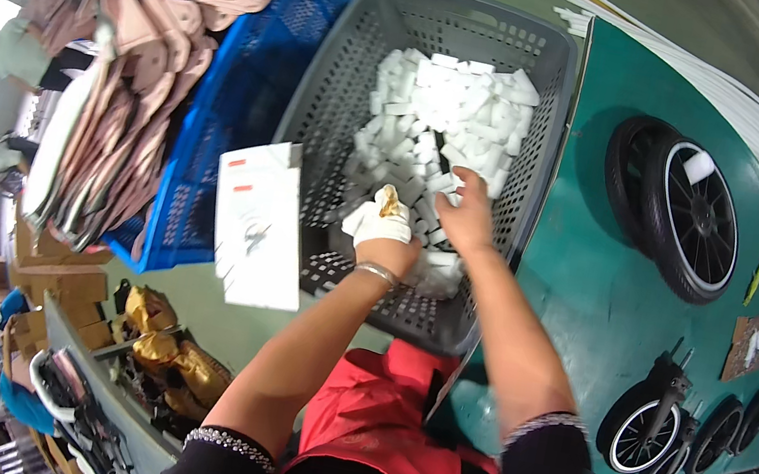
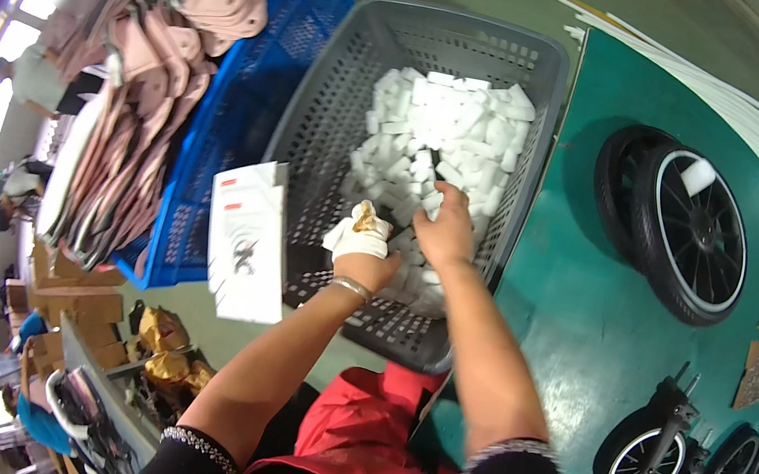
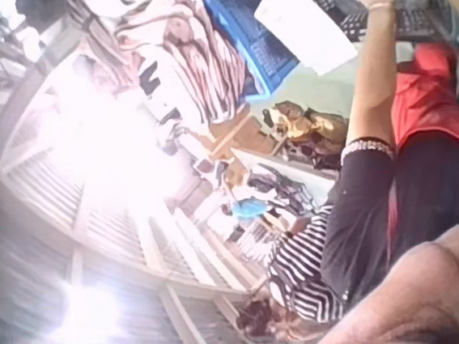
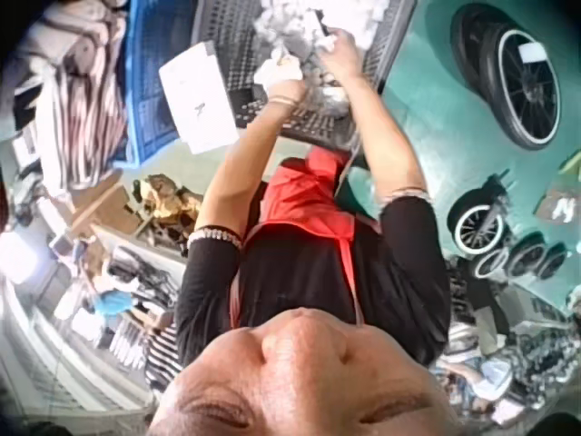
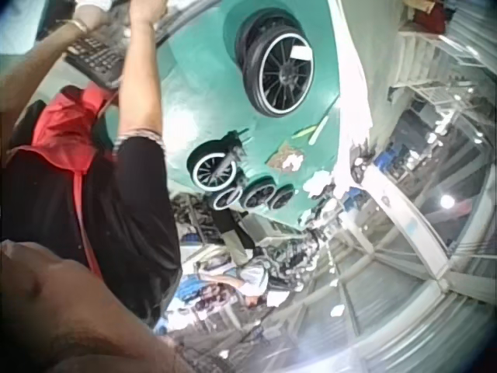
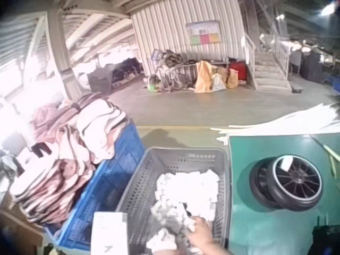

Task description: The person assembles small wheels by attaching foam inserts to the hubs and mounting tires onto the rims. The person wipes the wheels with a cloth and places them on the table or a nearby surface.

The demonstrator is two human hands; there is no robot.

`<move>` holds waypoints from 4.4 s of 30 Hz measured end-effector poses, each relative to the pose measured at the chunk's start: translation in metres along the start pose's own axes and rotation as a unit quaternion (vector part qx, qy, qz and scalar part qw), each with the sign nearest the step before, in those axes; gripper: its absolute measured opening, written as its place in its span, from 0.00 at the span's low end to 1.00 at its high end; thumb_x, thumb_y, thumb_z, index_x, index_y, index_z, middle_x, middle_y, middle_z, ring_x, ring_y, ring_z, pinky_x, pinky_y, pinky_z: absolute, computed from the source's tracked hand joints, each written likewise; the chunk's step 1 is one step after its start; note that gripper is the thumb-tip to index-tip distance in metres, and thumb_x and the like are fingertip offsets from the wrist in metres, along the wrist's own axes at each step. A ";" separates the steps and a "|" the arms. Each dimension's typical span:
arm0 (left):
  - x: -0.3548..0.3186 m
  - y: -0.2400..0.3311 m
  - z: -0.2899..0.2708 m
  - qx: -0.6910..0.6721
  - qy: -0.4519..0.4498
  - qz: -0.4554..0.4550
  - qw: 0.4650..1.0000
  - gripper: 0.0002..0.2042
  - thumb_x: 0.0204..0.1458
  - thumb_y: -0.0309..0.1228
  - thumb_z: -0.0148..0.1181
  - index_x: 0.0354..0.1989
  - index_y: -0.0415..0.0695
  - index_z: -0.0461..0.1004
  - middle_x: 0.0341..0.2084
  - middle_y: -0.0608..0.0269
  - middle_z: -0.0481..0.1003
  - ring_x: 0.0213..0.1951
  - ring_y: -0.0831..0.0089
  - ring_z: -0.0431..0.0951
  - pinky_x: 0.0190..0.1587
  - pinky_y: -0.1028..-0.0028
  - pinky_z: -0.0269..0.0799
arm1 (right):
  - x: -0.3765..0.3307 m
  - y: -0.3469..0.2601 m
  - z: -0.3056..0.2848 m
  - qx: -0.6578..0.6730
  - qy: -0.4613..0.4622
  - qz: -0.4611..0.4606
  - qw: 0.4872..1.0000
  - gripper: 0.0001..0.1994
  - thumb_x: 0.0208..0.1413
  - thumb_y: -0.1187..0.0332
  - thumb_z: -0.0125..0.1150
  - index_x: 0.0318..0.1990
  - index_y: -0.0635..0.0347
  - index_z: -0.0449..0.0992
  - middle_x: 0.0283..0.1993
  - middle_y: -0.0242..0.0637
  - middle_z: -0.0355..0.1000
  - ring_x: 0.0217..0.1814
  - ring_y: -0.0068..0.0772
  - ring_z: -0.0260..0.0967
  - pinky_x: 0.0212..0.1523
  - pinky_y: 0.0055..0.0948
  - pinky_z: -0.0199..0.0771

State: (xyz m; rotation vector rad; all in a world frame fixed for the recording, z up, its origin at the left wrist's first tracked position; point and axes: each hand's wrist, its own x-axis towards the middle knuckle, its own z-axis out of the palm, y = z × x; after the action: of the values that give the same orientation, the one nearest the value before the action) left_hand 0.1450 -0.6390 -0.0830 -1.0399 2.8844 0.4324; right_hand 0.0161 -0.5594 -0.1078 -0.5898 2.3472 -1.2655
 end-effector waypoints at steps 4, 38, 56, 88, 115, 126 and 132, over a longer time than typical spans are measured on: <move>0.074 -0.021 0.067 0.036 -0.090 -0.040 0.994 0.28 0.41 0.36 0.62 0.53 0.38 0.71 0.53 0.48 0.71 0.53 0.50 0.71 0.59 0.62 0.64 | 0.039 0.037 0.053 -0.155 0.016 0.202 0.967 0.29 0.50 0.65 0.66 0.61 0.50 0.66 0.66 0.47 0.60 0.67 0.53 0.59 0.63 0.43 0.66; 0.052 -0.014 0.001 -0.684 -0.042 -0.262 0.680 0.13 0.46 0.31 0.65 0.38 0.37 0.77 0.33 0.57 0.78 0.37 0.66 0.78 0.40 0.72 0.71 | 0.041 -0.035 0.038 0.600 0.155 0.254 0.742 0.11 0.53 0.73 0.61 0.44 0.57 0.72 0.38 0.33 0.73 0.31 0.27 0.73 0.27 0.26 0.70; -0.327 0.143 -0.086 -0.506 -0.166 0.116 0.838 0.16 0.46 0.19 0.64 0.44 0.37 0.71 0.47 0.50 0.76 0.48 0.62 0.78 0.51 0.66 0.73 | -0.412 0.009 -0.218 0.640 -0.150 0.256 0.708 0.17 0.61 0.74 0.55 0.56 0.59 0.65 0.53 0.40 0.72 0.54 0.34 0.74 0.52 0.37 0.78; -0.201 0.518 0.011 -0.362 -0.183 0.518 0.753 0.18 0.36 0.25 0.65 0.41 0.49 0.77 0.31 0.64 0.76 0.33 0.60 0.76 0.34 0.64 0.68 | -0.115 0.212 -0.566 0.103 -0.103 0.139 0.979 0.18 0.62 0.53 0.60 0.30 0.61 0.75 0.20 0.28 0.69 0.19 0.18 0.63 0.22 0.23 0.64; -0.212 0.489 0.095 -0.703 -0.560 0.120 0.422 0.26 0.51 0.40 0.66 0.57 0.40 0.72 0.55 0.53 0.75 0.53 0.63 0.76 0.56 0.67 0.71 | -0.074 0.206 -0.513 0.080 -0.300 0.083 0.947 0.13 0.52 0.70 0.71 0.27 0.60 0.70 0.20 0.29 0.72 0.23 0.11 0.66 0.23 0.20 0.65; -0.209 0.486 0.092 -0.729 -0.545 0.131 0.393 0.27 0.47 0.37 0.72 0.54 0.39 0.72 0.52 0.54 0.76 0.55 0.63 0.75 0.59 0.67 0.68 | -0.073 0.188 -0.502 0.058 -0.354 0.207 0.910 0.13 0.52 0.66 0.70 0.28 0.62 0.71 0.22 0.34 0.74 0.25 0.18 0.71 0.27 0.24 0.70; -0.207 0.492 0.080 -0.708 -0.483 0.175 0.484 0.10 0.49 0.33 0.63 0.38 0.48 0.71 0.37 0.65 0.77 0.38 0.66 0.77 0.44 0.71 0.73 | -0.072 0.185 -0.496 -0.037 -0.396 0.128 0.908 0.15 0.52 0.62 0.73 0.27 0.61 0.72 0.21 0.31 0.73 0.20 0.16 0.68 0.19 0.22 0.66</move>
State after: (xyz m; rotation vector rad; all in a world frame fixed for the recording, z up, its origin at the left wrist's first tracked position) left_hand -0.0096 -0.1270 -0.0116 0.1458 1.1182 2.4984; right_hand -0.2209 -0.0924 -0.0036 -0.6379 1.7077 -0.6366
